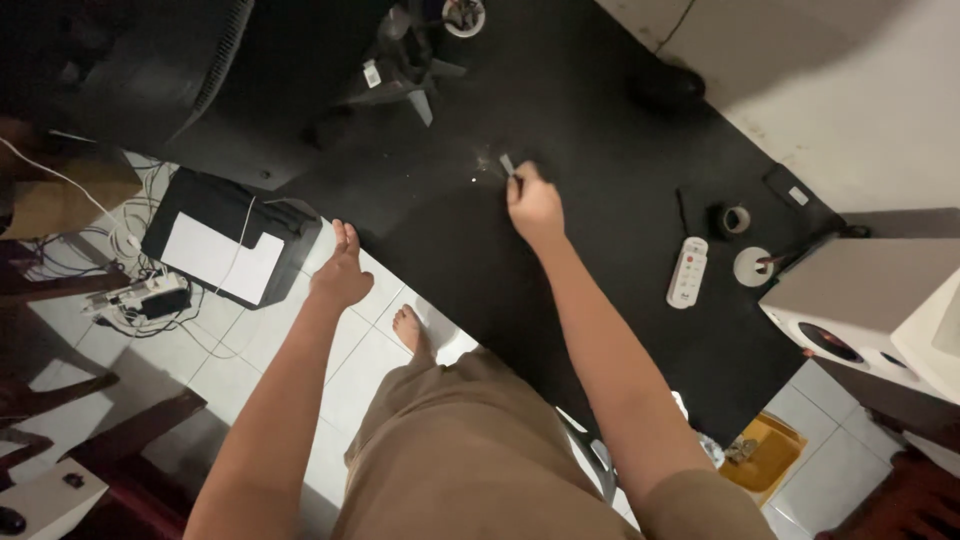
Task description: The recorder organizes items on a desk, applies glue to a component, clears debris into a bag, and adjusts cables.
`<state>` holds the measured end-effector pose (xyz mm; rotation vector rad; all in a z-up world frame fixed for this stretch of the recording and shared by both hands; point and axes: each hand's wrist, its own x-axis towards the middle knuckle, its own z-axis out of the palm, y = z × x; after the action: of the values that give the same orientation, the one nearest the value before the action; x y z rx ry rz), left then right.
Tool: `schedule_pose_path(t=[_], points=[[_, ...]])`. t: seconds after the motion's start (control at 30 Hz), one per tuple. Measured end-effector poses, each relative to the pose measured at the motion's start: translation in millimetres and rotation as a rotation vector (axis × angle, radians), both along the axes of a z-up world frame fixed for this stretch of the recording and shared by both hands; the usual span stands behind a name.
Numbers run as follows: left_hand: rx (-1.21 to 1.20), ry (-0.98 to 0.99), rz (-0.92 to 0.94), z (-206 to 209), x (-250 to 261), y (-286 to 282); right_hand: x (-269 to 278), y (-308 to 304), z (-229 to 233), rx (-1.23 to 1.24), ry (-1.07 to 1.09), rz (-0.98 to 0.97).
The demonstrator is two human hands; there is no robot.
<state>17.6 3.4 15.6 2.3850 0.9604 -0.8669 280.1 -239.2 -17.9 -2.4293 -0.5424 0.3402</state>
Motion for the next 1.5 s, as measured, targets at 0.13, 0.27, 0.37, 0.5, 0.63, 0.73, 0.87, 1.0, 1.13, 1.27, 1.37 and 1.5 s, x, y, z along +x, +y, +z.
schedule_pose_path(t=[0.13,0.27,0.37,0.5,0.63,0.73,0.87,1.0,1.13,1.27,1.37,1.5], points=[[0.025,-0.042,-0.017,-12,-5,1,28,-46,16,0.004,-0.044,-0.269],[0.036,-0.018,-0.004,-15,0,-4,42,-81,7,-0.049,-0.011,-0.329],[0.037,-0.048,0.033,-7,0,-9,18,-56,19,-0.088,0.02,-0.11],[0.011,-0.131,0.099,-15,-6,-9,13,-48,6,-0.011,0.031,-0.006],[0.097,-0.499,0.058,-49,-27,-24,42,-75,16,-0.074,0.132,-0.295],[0.041,-0.392,0.151,-27,-17,-59,32,-74,3,-0.038,0.008,-0.269],[0.073,-0.371,0.074,-23,-14,-94,-2,-62,12,-0.093,0.028,-0.007],[0.217,-0.371,-0.131,-25,-14,-112,-10,-103,11,-0.024,0.093,-0.225],[0.241,-0.513,-0.219,-18,-16,-120,-26,-185,8,-0.061,0.058,-0.424],[-0.01,-0.679,-0.195,-15,-23,-120,-54,-252,-2,-0.162,-0.204,-0.629],[-0.135,-0.691,-0.237,-9,-31,-119,-70,-273,3,-0.226,-0.434,-0.676],[-0.264,-0.695,-0.293,3,-46,-109,-74,-275,-3,-0.2,-0.537,-0.643]])
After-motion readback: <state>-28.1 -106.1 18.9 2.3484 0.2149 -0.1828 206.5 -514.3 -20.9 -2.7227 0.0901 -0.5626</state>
